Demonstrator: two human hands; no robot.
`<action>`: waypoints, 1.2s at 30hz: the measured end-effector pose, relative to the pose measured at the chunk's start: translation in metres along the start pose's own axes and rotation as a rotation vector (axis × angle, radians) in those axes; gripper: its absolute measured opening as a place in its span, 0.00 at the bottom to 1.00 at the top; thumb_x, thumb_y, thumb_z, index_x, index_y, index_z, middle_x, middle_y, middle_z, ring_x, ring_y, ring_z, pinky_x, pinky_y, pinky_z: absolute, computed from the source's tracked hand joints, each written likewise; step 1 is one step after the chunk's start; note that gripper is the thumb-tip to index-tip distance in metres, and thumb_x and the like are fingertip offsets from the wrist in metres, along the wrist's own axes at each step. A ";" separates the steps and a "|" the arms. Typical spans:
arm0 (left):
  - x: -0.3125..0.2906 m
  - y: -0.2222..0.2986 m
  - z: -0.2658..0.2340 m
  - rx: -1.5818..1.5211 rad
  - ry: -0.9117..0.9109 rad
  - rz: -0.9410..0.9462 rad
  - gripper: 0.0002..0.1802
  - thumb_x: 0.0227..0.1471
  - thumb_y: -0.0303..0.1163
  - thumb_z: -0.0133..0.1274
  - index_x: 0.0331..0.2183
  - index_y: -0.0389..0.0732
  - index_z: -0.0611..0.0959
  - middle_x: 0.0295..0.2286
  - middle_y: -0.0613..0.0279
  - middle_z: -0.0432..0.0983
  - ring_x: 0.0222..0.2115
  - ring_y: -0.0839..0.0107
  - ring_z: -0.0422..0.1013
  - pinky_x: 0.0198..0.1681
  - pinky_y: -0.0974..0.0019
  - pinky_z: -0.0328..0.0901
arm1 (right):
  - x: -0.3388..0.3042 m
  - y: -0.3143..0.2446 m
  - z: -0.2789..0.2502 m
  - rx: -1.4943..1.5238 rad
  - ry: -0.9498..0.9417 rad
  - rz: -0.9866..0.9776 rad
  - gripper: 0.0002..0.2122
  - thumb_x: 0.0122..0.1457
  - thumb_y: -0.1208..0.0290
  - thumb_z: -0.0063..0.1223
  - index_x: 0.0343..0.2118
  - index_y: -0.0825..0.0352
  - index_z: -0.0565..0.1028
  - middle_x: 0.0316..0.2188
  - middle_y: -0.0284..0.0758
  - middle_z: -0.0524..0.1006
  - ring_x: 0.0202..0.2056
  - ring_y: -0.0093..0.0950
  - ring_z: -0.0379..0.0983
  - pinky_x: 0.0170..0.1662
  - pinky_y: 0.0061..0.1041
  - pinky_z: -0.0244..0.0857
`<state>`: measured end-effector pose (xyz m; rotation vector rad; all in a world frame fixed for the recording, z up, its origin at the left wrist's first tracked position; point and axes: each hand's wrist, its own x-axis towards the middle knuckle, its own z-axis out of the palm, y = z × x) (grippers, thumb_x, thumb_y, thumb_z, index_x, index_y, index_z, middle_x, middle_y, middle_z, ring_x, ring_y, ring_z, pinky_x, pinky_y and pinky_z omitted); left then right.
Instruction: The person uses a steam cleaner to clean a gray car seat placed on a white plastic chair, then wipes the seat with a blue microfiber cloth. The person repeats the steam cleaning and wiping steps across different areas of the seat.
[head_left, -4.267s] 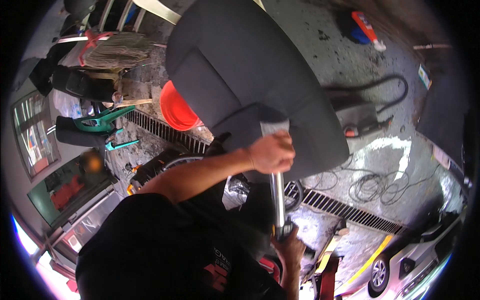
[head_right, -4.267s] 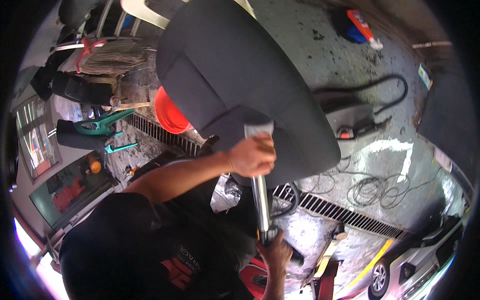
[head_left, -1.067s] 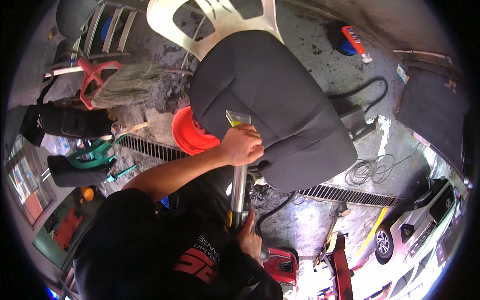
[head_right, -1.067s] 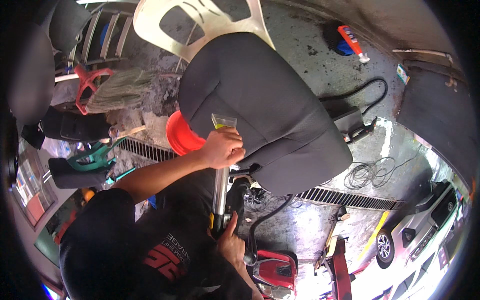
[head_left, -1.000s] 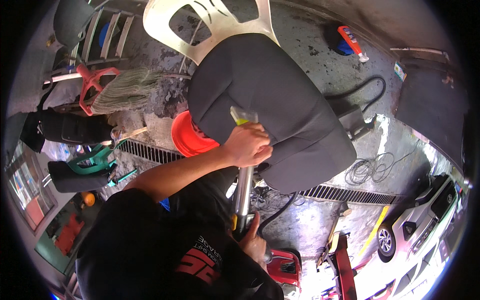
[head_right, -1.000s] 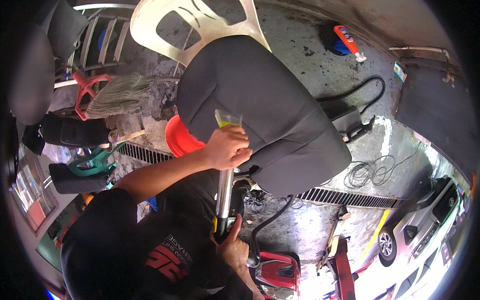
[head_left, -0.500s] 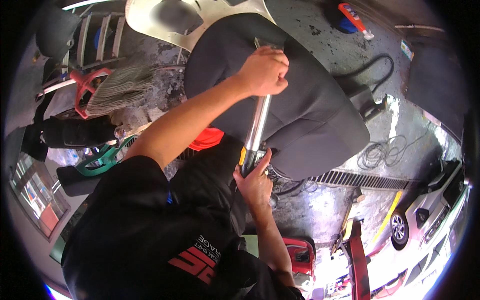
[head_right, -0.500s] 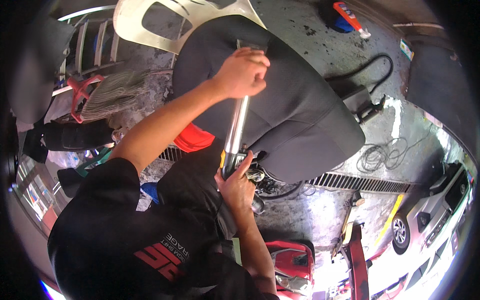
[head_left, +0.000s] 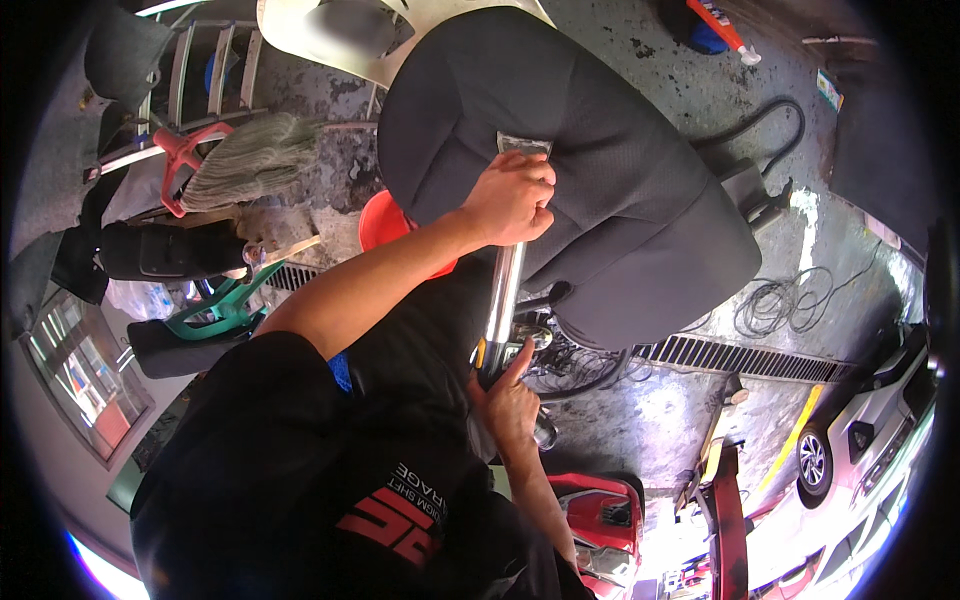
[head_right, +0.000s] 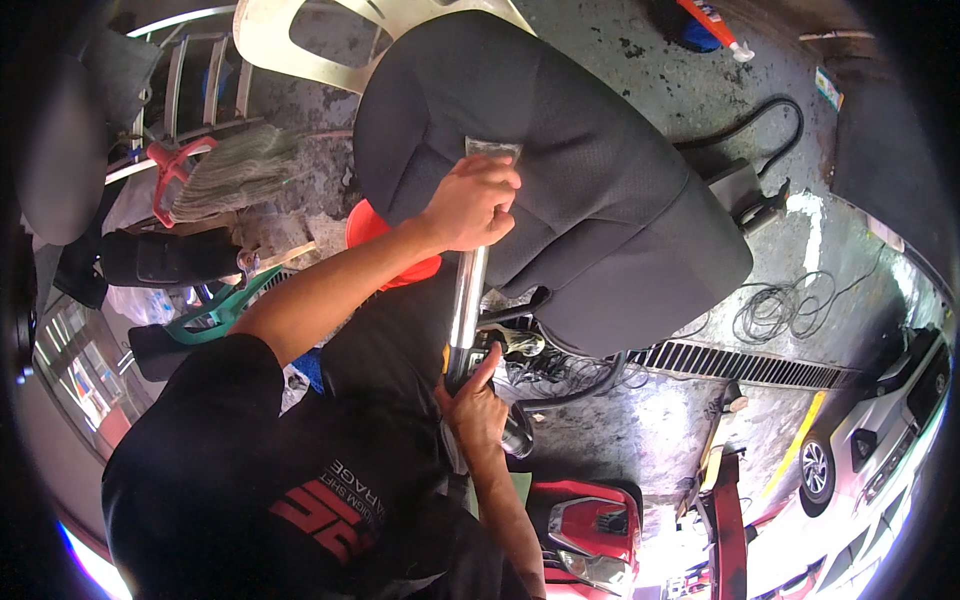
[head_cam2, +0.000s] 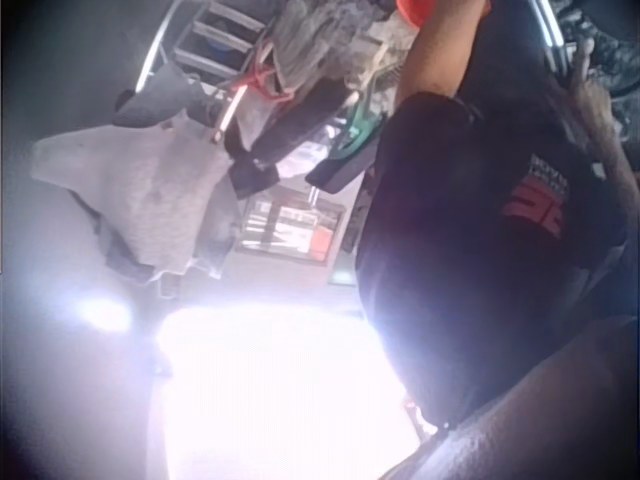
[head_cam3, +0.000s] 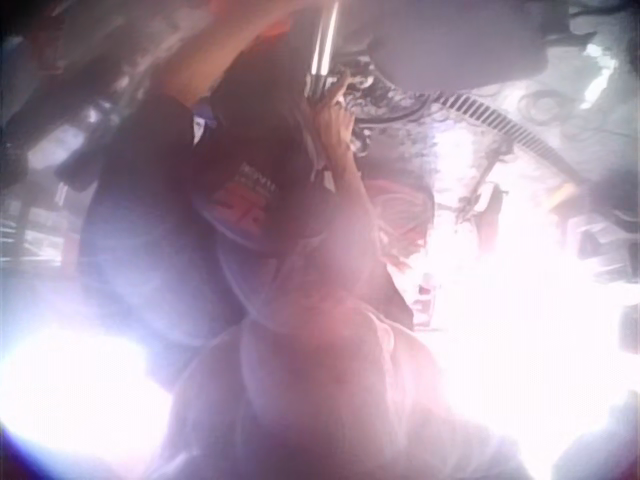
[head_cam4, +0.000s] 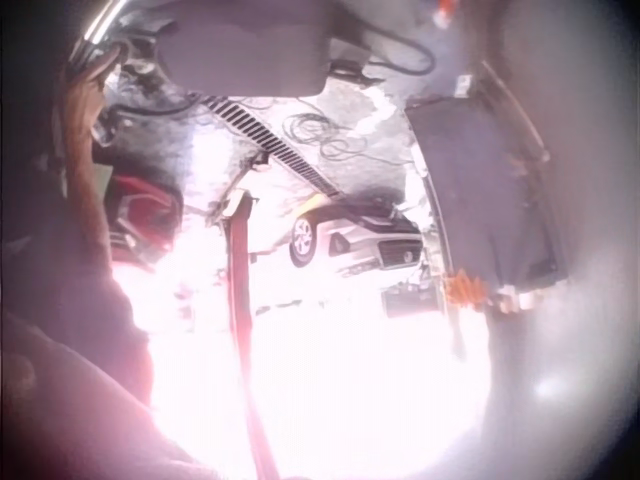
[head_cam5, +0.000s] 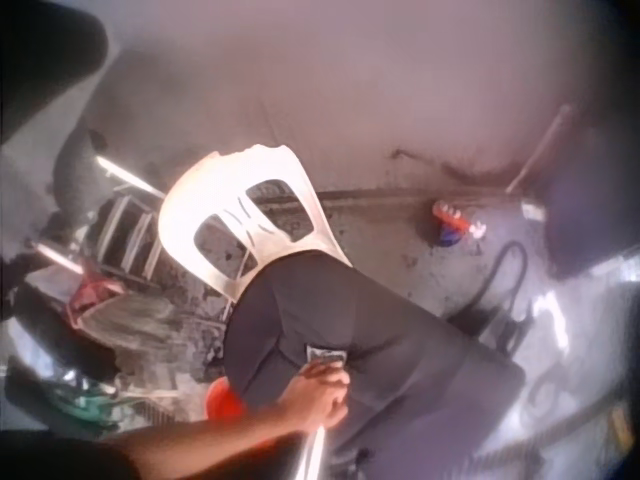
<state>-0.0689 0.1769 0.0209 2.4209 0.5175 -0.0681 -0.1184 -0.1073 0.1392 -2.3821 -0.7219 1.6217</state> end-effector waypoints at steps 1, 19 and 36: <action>-0.001 0.000 0.001 0.004 0.006 0.003 0.08 0.49 0.35 0.59 0.22 0.43 0.84 0.46 0.66 0.81 0.62 0.62 0.71 0.70 0.48 0.59 | -0.002 0.001 0.000 -0.006 -0.012 0.010 0.56 0.61 0.49 0.65 0.73 0.77 0.34 0.25 0.57 0.82 0.27 0.58 0.81 0.33 0.54 0.75; -0.030 0.092 0.002 -0.140 -0.031 0.088 0.09 0.46 0.36 0.59 0.20 0.43 0.83 0.30 0.57 0.81 0.44 0.53 0.79 0.55 0.51 0.70 | -0.115 0.032 -0.033 -0.048 -0.010 0.039 0.59 0.59 0.47 0.67 0.76 0.72 0.34 0.21 0.52 0.81 0.21 0.53 0.80 0.26 0.52 0.74; 0.075 0.048 0.014 -0.031 0.085 -0.072 0.11 0.44 0.35 0.65 0.30 0.43 0.81 0.58 0.54 0.73 0.60 0.49 0.70 0.55 0.51 0.74 | 0.028 0.022 -0.020 -0.103 0.245 -0.019 0.59 0.60 0.49 0.65 0.74 0.79 0.32 0.22 0.48 0.83 0.21 0.49 0.81 0.26 0.48 0.77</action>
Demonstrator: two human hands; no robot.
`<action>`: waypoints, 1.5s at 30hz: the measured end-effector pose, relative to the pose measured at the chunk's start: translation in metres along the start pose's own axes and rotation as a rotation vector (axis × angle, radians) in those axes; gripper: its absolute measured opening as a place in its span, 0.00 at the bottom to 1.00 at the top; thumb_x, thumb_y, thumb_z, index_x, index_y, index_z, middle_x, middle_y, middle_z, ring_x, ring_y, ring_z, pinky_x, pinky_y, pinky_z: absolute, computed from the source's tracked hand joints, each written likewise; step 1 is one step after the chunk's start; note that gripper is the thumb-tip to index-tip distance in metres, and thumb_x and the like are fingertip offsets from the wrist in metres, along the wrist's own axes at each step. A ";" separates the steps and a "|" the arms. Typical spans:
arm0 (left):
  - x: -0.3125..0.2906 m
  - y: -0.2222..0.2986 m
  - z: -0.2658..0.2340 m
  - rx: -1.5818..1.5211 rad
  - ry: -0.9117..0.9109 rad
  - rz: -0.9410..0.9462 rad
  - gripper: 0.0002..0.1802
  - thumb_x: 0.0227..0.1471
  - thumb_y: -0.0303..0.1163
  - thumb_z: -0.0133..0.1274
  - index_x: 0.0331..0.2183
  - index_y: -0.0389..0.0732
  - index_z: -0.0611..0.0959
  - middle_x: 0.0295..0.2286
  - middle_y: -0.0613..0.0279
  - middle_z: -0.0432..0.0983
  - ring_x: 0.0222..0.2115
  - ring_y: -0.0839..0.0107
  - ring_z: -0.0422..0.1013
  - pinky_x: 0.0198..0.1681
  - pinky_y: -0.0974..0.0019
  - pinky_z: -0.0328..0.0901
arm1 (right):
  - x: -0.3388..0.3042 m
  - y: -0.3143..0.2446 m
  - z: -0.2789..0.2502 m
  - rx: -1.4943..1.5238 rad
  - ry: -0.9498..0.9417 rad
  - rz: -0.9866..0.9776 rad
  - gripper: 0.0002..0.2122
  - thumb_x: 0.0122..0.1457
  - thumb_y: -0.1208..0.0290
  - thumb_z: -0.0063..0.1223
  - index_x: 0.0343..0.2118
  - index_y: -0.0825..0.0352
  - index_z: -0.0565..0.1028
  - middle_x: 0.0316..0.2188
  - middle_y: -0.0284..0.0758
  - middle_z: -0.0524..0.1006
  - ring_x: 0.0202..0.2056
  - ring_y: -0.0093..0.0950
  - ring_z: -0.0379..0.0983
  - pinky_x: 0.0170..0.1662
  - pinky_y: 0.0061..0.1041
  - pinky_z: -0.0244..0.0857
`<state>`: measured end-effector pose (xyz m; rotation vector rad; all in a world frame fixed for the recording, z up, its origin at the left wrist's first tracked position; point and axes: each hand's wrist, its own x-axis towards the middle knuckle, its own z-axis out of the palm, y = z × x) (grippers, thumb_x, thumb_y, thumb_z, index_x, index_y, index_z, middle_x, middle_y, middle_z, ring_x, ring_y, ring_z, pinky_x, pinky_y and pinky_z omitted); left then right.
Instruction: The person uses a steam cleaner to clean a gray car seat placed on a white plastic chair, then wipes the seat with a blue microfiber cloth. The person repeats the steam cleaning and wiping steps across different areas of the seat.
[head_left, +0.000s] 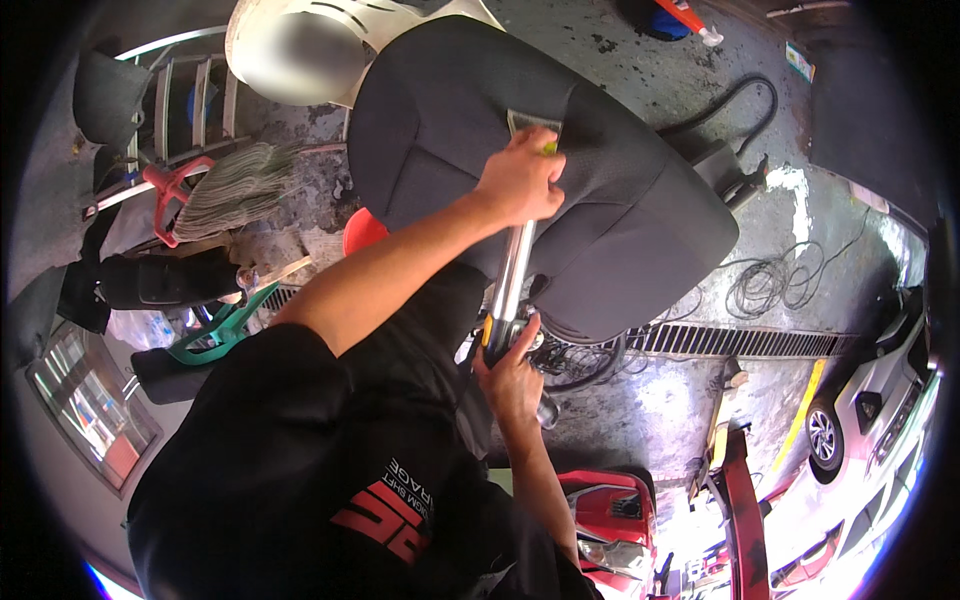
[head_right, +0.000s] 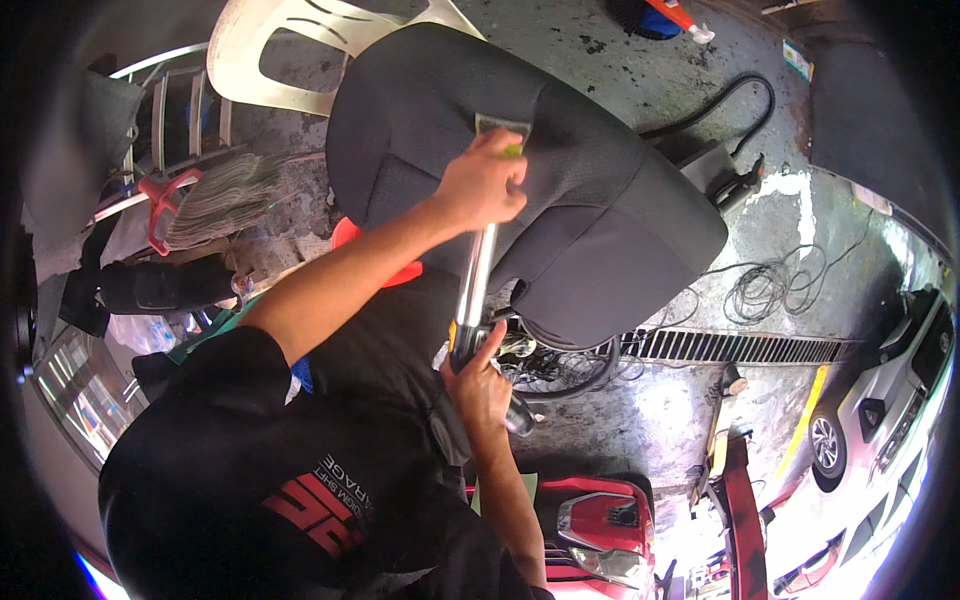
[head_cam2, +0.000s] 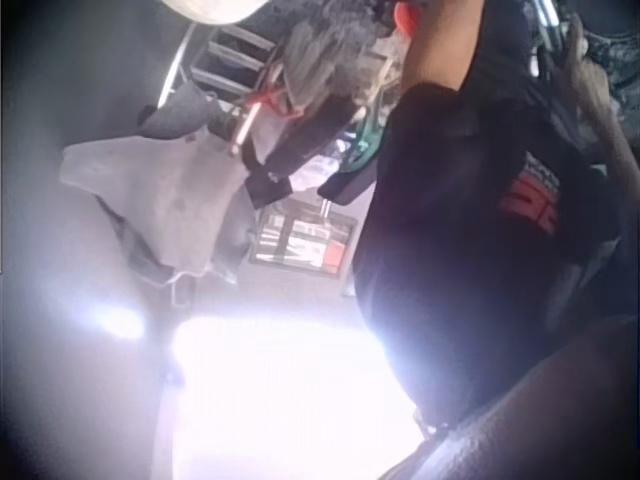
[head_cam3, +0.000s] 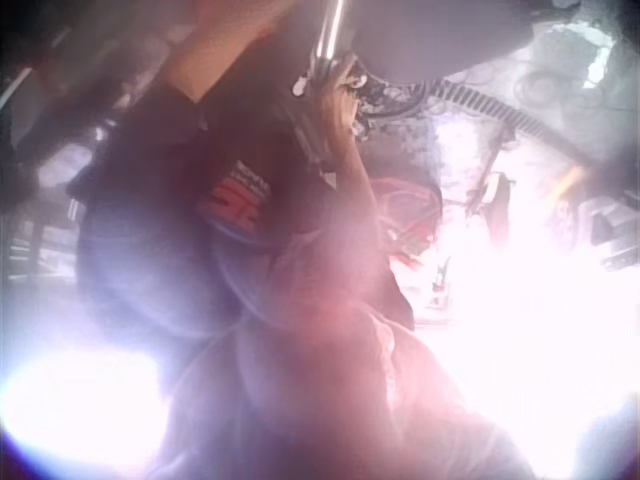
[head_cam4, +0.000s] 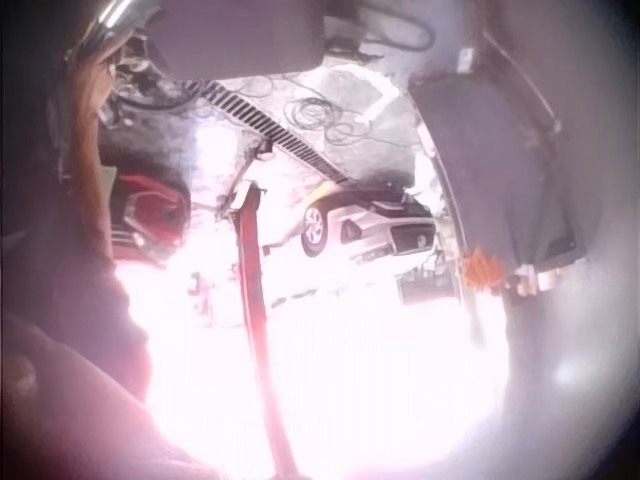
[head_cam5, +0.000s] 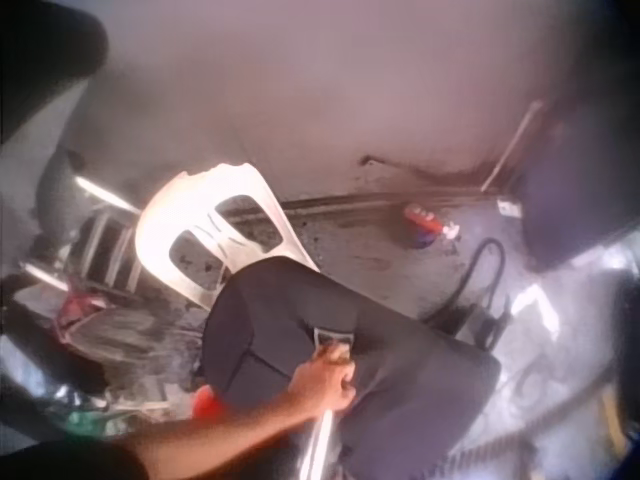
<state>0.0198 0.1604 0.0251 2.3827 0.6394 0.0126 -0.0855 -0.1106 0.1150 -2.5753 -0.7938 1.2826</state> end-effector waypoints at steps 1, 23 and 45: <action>-0.011 0.001 0.000 -0.009 -0.028 -0.028 0.11 0.44 0.34 0.65 0.30 0.43 0.80 0.58 0.55 0.73 0.61 0.49 0.70 0.54 0.50 0.74 | -0.010 0.004 0.004 0.017 -0.013 -0.007 0.58 0.60 0.49 0.65 0.74 0.78 0.33 0.22 0.50 0.83 0.22 0.51 0.81 0.27 0.50 0.76; -0.052 0.103 -0.009 -0.066 -0.108 0.013 0.09 0.46 0.30 0.66 0.23 0.42 0.80 0.59 0.50 0.74 0.56 0.52 0.76 0.48 0.50 0.77 | -0.107 0.033 -0.032 0.024 0.008 0.050 0.60 0.57 0.47 0.69 0.74 0.82 0.38 0.15 0.43 0.79 0.14 0.43 0.77 0.18 0.44 0.71; -0.061 0.061 0.048 -0.007 -0.153 -0.060 0.10 0.41 0.26 0.65 0.29 0.39 0.82 0.58 0.48 0.71 0.61 0.46 0.67 0.52 0.48 0.76 | -0.074 0.028 0.032 0.055 -0.042 0.100 0.58 0.62 0.50 0.65 0.74 0.81 0.33 0.22 0.49 0.83 0.20 0.48 0.82 0.25 0.47 0.77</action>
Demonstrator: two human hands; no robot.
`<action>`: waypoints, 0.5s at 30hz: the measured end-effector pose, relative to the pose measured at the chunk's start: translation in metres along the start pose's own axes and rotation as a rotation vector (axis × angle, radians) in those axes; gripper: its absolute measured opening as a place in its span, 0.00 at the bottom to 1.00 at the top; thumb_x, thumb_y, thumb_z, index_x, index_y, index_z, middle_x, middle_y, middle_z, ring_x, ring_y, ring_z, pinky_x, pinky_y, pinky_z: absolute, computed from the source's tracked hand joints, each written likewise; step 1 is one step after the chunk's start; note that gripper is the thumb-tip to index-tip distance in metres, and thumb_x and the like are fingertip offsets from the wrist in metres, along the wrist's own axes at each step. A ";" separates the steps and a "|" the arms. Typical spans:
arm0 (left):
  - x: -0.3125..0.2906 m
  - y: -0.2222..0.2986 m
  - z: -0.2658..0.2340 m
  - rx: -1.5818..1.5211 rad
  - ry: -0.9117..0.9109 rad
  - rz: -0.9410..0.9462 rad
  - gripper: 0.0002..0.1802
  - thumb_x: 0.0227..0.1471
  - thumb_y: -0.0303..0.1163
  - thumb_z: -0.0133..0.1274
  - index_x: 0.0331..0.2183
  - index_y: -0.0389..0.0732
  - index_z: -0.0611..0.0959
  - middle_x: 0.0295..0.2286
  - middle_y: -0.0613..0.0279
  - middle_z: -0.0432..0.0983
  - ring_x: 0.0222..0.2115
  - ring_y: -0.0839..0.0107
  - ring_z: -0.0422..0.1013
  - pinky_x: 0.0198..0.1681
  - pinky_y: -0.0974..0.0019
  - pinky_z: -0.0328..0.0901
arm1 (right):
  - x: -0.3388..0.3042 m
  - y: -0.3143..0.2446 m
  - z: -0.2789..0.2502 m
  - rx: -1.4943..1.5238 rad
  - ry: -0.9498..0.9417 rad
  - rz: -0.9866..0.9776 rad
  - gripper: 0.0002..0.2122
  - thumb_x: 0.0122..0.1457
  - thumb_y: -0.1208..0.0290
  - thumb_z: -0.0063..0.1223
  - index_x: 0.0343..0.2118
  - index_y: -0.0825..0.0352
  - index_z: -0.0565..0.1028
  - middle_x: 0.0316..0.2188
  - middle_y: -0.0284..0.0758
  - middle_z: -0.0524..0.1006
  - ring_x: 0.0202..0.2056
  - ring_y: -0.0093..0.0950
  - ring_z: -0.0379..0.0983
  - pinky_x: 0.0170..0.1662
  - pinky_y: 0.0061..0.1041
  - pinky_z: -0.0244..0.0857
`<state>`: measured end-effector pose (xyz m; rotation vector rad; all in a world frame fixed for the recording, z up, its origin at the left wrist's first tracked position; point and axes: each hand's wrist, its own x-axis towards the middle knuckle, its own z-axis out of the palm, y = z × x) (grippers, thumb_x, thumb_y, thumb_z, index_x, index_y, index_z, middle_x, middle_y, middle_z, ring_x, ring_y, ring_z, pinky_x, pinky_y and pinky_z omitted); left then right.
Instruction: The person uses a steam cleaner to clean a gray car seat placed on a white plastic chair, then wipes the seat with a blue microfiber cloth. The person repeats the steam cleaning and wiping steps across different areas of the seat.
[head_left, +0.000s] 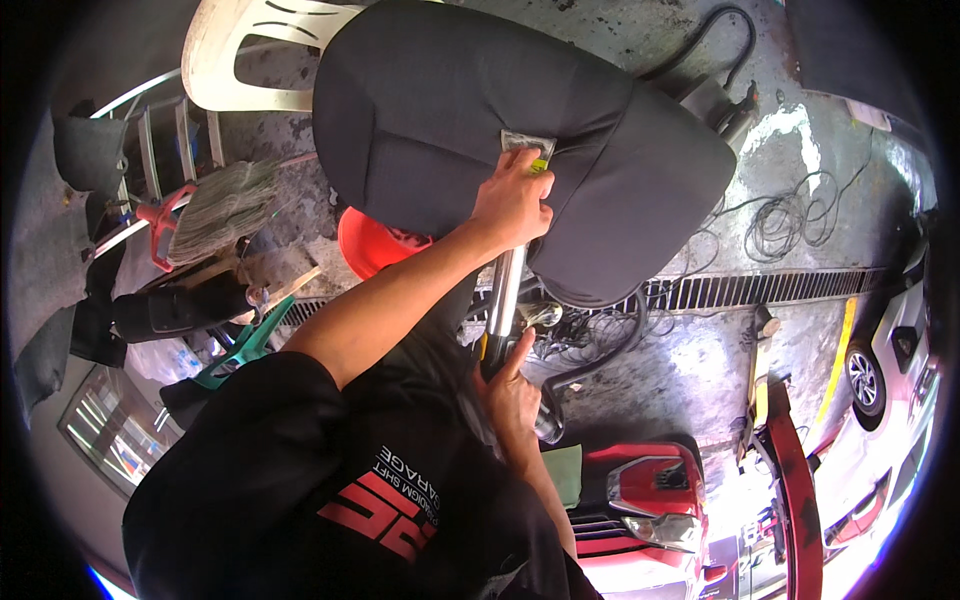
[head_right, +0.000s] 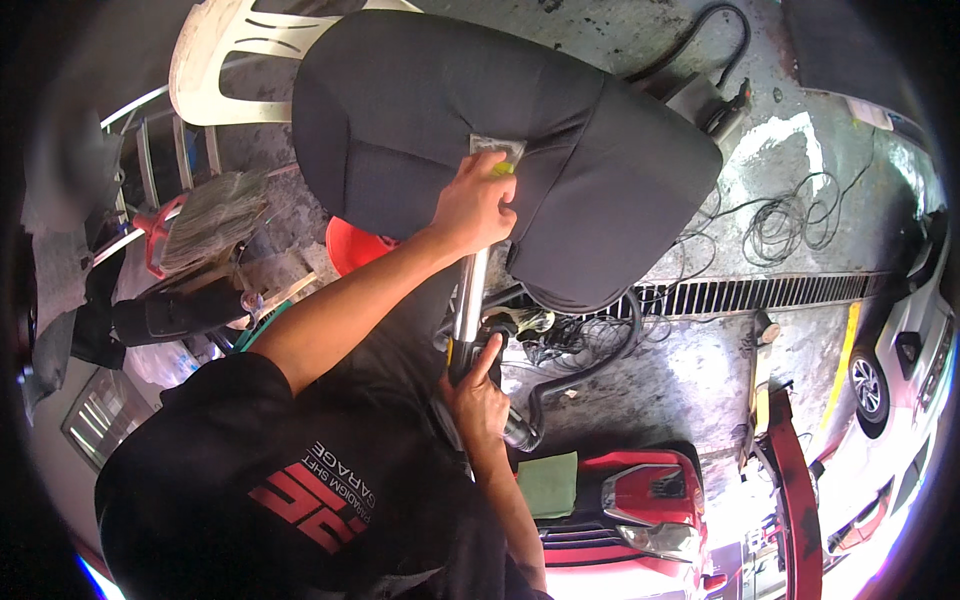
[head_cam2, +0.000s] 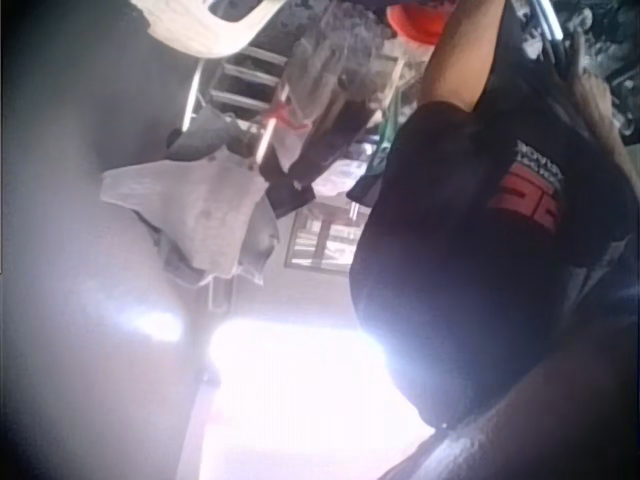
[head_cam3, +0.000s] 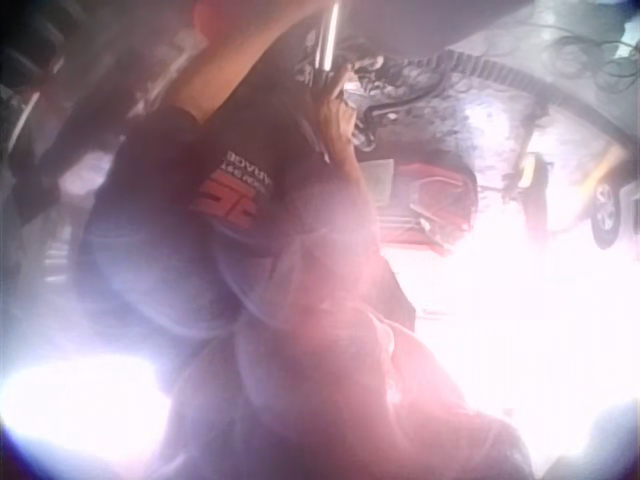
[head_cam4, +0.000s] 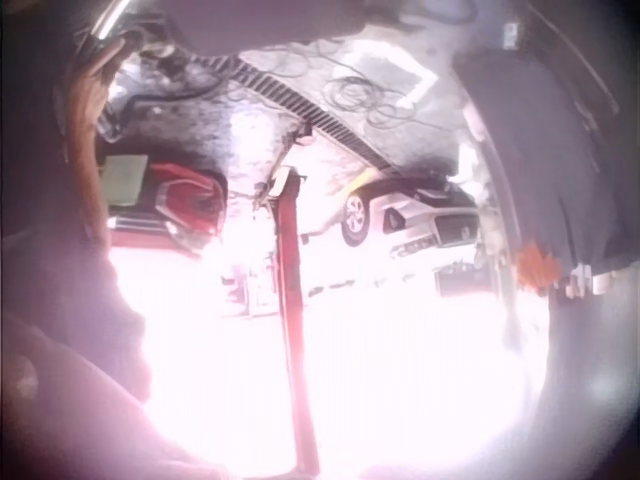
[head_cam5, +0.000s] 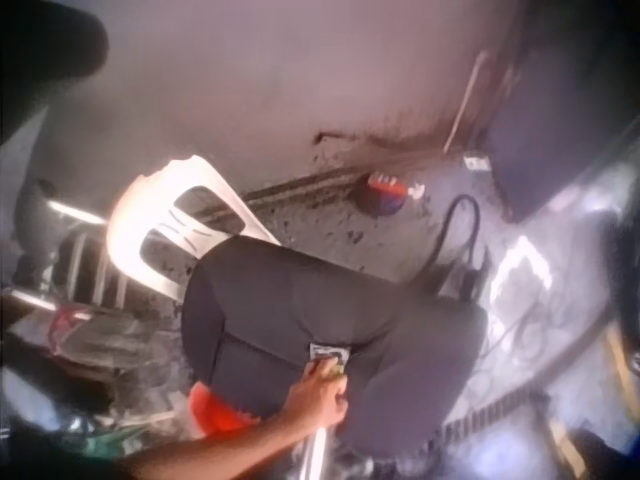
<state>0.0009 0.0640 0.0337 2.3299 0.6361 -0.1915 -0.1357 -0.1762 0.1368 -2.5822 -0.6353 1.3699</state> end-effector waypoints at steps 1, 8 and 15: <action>-0.004 0.000 0.000 -0.012 -0.011 -0.014 0.09 0.42 0.26 0.65 0.29 0.40 0.81 0.59 0.48 0.71 0.61 0.45 0.67 0.54 0.48 0.75 | -0.002 0.000 -0.001 0.002 -0.006 0.000 0.58 0.62 0.49 0.65 0.74 0.81 0.32 0.21 0.49 0.83 0.20 0.48 0.82 0.24 0.46 0.77; -0.026 -0.009 0.005 -0.026 -0.046 -0.031 0.09 0.42 0.26 0.65 0.27 0.39 0.79 0.60 0.46 0.71 0.60 0.44 0.69 0.55 0.48 0.73 | -0.019 0.003 0.012 0.075 -0.109 0.036 0.59 0.63 0.47 0.62 0.74 0.79 0.29 0.22 0.53 0.82 0.22 0.53 0.80 0.27 0.53 0.75; -0.059 -0.006 0.019 0.036 -0.119 -0.045 0.09 0.42 0.27 0.65 0.25 0.40 0.78 0.59 0.45 0.72 0.61 0.45 0.69 0.56 0.48 0.73 | -0.059 0.005 0.000 0.085 -0.228 0.070 0.61 0.61 0.46 0.66 0.75 0.75 0.28 0.24 0.49 0.84 0.22 0.48 0.82 0.25 0.48 0.75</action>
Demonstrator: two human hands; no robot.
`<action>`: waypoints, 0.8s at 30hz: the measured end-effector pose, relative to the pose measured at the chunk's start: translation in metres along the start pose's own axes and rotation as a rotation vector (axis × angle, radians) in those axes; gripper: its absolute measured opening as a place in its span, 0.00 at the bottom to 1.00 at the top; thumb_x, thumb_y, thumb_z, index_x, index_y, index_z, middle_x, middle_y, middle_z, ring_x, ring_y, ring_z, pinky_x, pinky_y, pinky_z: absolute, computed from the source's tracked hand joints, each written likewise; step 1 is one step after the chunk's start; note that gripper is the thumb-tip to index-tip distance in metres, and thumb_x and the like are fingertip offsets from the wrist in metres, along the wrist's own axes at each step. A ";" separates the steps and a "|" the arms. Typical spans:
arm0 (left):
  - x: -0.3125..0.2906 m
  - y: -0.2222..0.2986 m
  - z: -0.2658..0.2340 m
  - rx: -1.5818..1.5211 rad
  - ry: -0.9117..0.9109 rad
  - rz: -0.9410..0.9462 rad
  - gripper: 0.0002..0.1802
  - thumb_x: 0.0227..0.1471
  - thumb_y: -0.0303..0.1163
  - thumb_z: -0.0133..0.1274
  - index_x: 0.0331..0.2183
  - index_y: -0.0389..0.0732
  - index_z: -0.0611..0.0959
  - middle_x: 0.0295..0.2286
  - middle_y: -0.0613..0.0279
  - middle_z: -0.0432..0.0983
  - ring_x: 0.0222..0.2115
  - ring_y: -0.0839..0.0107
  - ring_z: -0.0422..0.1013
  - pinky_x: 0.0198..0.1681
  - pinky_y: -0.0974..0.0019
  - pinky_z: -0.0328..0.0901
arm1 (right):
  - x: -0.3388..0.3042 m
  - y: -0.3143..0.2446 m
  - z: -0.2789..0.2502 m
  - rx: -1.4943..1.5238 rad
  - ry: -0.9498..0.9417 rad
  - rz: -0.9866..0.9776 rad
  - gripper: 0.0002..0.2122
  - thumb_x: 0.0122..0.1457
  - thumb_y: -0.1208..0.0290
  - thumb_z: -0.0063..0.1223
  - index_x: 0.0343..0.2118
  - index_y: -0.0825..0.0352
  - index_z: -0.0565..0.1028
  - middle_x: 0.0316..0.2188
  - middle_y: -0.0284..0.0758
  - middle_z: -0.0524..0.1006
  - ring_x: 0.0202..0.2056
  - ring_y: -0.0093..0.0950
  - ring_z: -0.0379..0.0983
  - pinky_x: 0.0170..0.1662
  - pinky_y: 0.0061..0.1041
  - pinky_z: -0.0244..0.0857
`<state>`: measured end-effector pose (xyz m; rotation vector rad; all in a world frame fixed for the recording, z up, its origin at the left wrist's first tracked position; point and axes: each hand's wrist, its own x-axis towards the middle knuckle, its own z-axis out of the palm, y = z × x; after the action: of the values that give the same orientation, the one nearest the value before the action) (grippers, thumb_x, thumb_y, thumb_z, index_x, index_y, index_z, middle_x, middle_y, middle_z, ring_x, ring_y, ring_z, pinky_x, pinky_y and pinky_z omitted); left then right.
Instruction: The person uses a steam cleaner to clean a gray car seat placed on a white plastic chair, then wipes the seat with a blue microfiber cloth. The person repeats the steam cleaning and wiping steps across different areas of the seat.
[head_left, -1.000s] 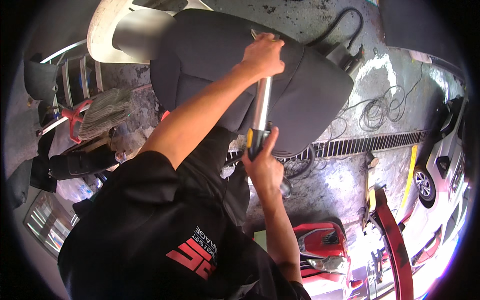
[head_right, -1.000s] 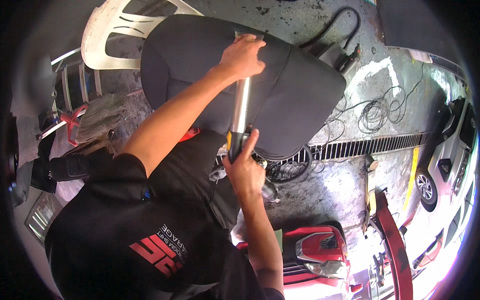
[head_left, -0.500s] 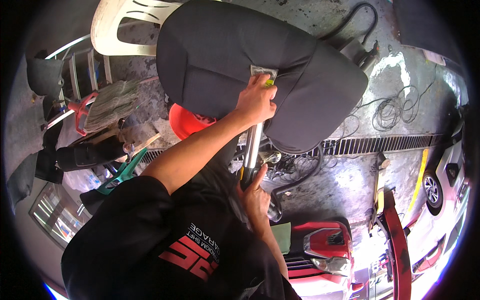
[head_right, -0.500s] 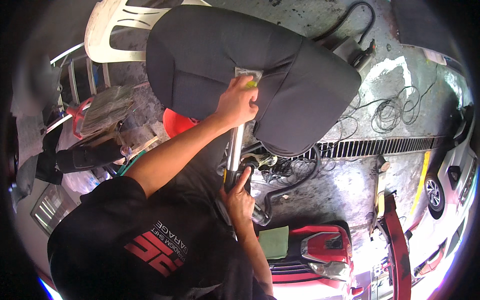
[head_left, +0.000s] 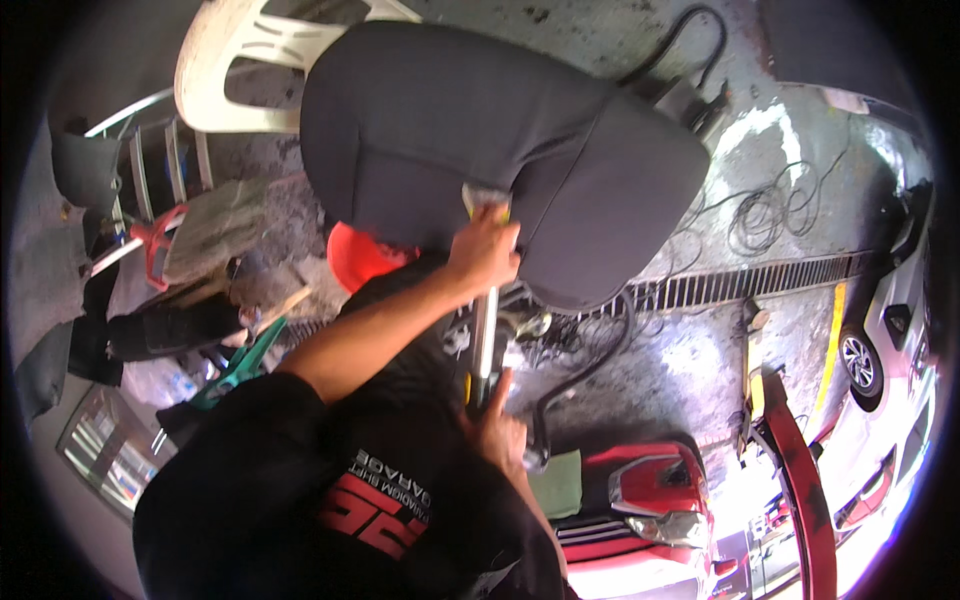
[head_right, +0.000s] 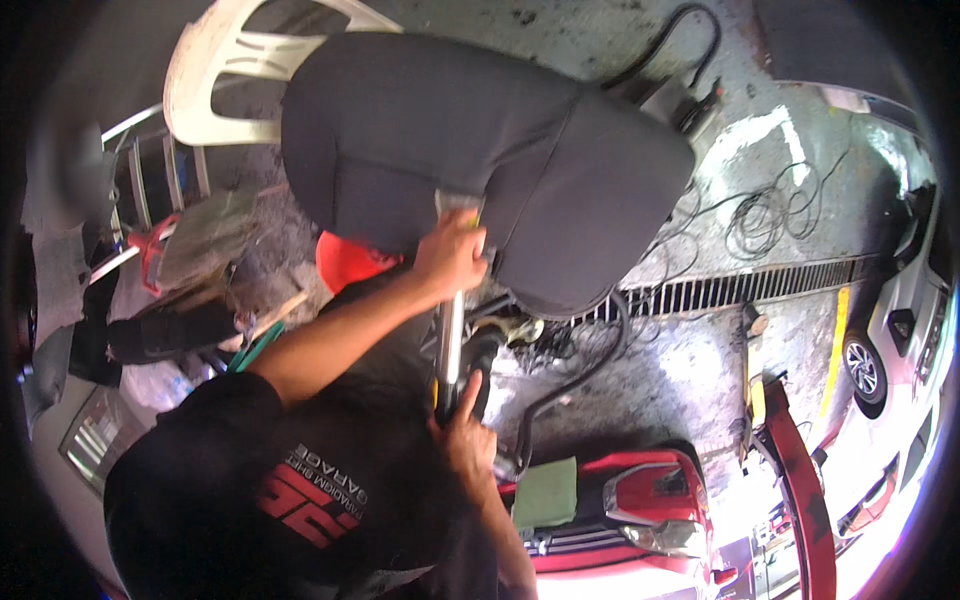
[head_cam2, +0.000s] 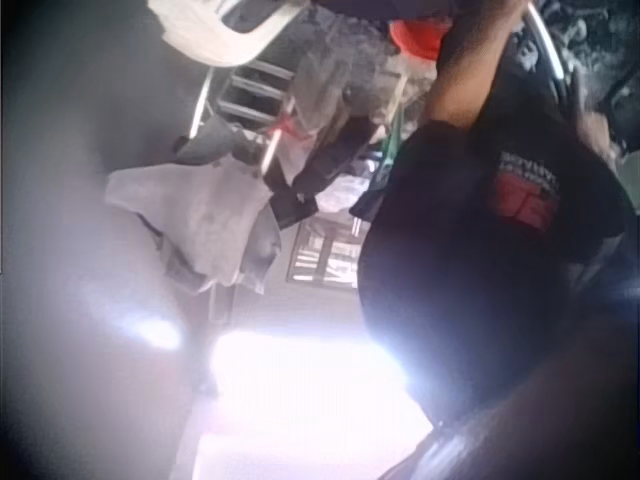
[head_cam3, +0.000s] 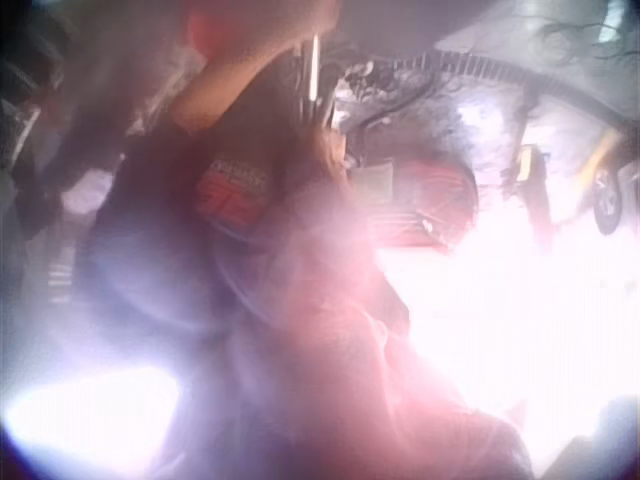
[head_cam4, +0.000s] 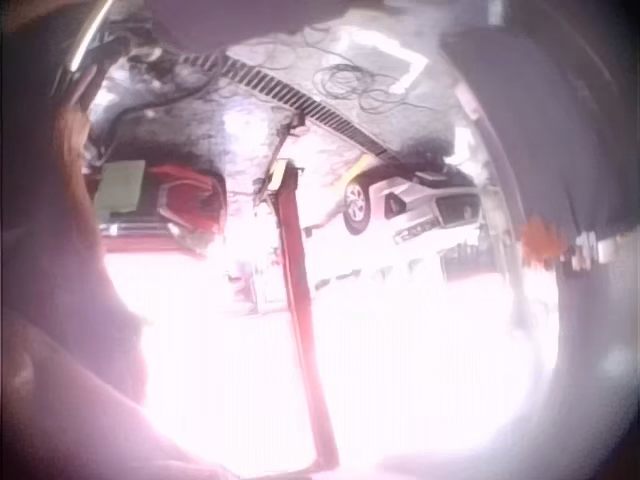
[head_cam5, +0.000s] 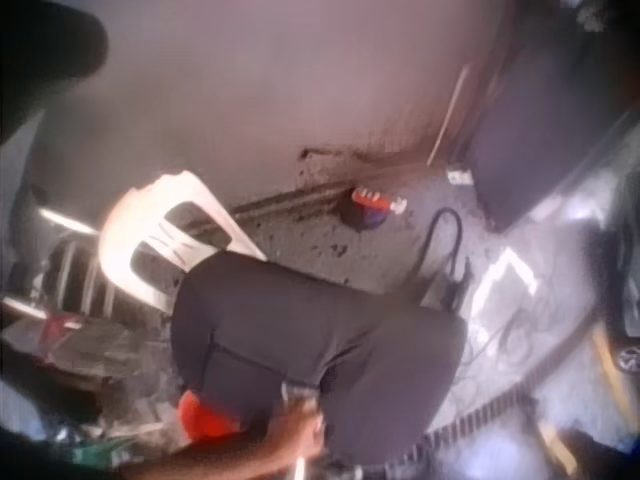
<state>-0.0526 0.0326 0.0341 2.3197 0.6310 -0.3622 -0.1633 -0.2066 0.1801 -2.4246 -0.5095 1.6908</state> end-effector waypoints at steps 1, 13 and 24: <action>0.000 0.010 -0.002 0.026 0.000 0.040 0.09 0.42 0.27 0.65 0.25 0.40 0.79 0.58 0.45 0.73 0.62 0.45 0.68 0.57 0.48 0.73 | -0.010 0.003 -0.004 -0.013 -0.023 0.030 0.63 0.59 0.46 0.68 0.76 0.73 0.28 0.24 0.48 0.84 0.21 0.48 0.82 0.25 0.48 0.75; 0.199 0.082 -0.074 0.049 0.127 0.197 0.05 0.45 0.30 0.62 0.27 0.40 0.85 0.57 0.47 0.78 0.61 0.51 0.71 0.60 0.52 0.71 | 0.109 -0.041 -0.142 -0.022 0.459 -0.048 0.57 0.58 0.55 0.67 0.77 0.72 0.35 0.20 0.49 0.82 0.21 0.48 0.81 0.24 0.46 0.76; 0.111 0.051 -0.025 0.063 0.135 0.228 0.11 0.46 0.31 0.65 0.34 0.37 0.89 0.60 0.44 0.75 0.64 0.52 0.67 0.57 0.53 0.76 | 0.080 -0.024 -0.049 0.072 0.277 0.003 0.57 0.61 0.53 0.63 0.76 0.73 0.29 0.24 0.53 0.83 0.24 0.53 0.82 0.29 0.51 0.76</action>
<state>0.0695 0.0546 0.0336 2.4604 0.4177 -0.1218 -0.0975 -0.1526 0.1340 -2.5493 -0.3991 1.3178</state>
